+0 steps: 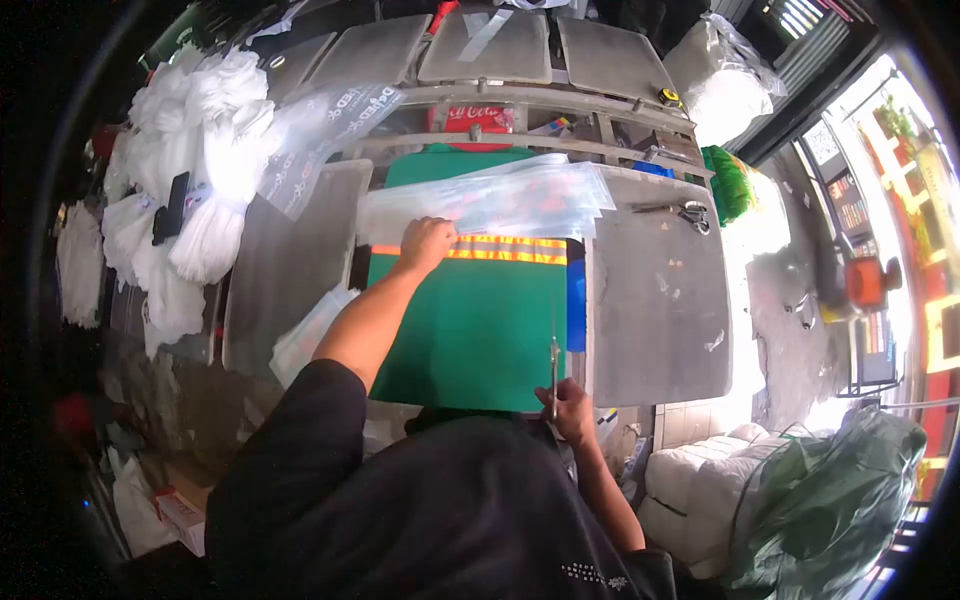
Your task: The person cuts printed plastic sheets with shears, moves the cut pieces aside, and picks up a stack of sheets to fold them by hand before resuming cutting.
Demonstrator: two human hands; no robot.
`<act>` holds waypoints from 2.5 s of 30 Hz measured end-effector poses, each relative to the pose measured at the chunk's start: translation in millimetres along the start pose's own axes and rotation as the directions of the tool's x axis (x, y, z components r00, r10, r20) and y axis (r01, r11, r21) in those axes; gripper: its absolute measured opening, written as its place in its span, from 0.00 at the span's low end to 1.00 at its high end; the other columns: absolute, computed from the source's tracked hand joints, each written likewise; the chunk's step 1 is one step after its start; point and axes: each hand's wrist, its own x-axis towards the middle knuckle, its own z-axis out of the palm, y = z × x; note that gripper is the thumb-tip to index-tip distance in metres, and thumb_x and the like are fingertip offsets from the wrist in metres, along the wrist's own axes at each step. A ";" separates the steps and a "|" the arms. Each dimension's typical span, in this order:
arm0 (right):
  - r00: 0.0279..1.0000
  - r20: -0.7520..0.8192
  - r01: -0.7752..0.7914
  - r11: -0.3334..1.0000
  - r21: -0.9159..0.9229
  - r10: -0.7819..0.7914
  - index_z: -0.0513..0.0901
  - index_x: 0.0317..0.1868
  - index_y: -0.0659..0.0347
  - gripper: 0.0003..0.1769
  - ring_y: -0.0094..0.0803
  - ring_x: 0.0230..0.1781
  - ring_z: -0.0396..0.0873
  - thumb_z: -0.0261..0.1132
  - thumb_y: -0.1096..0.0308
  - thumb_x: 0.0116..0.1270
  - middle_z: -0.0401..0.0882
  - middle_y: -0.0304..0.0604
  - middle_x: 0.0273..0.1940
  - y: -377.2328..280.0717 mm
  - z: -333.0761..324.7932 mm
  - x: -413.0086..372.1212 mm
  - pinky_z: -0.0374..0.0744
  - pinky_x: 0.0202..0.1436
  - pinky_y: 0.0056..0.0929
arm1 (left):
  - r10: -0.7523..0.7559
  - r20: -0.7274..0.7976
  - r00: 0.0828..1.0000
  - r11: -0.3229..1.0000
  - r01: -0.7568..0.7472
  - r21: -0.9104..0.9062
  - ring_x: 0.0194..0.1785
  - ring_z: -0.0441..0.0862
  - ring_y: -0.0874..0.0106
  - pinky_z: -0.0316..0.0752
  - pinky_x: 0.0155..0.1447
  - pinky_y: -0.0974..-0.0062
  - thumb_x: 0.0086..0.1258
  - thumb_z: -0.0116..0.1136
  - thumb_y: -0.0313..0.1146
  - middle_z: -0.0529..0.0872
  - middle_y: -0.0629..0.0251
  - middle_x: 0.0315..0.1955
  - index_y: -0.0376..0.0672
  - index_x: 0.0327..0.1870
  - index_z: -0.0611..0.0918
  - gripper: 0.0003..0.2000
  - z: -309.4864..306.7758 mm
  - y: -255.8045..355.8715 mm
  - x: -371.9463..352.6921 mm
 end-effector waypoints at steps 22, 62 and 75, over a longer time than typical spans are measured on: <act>0.776 0.627 -0.155 0.983 0.096 0.061 0.77 0.38 0.62 0.31 0.24 0.27 0.75 0.59 0.37 0.67 0.76 0.39 0.29 42.9 29.4 -22.8 0.71 0.30 0.23 | -0.145 0.022 0.989 0.989 0.145 0.010 0.64 0.67 0.50 0.62 0.68 0.51 0.57 0.56 0.27 0.70 0.49 0.63 0.36 0.63 0.71 0.28 -17.9 123.2 -228.4; 0.940 0.338 0.043 0.999 0.005 -0.042 0.77 0.34 0.65 0.22 0.19 0.21 0.71 0.75 0.55 0.60 0.75 0.35 0.23 -12.0 11.3 26.9 0.71 0.23 0.23 | -0.389 -0.072 0.918 0.873 0.343 -0.347 0.74 0.57 0.46 0.46 0.73 0.41 0.62 0.48 0.23 0.64 0.44 0.69 0.36 0.71 0.62 0.31 -13.6 135.8 -189.5; 0.990 0.137 -0.070 0.975 0.209 0.042 0.75 0.33 0.62 0.19 0.21 0.20 0.72 0.75 0.58 0.60 0.74 0.34 0.22 41.3 -162.0 43.0 0.71 0.23 0.22 | -0.310 0.040 0.950 0.950 0.308 0.061 0.75 0.50 0.40 0.45 0.69 0.30 0.64 0.57 0.43 0.57 0.42 0.72 0.42 0.71 0.65 0.34 83.5 236.7 -55.4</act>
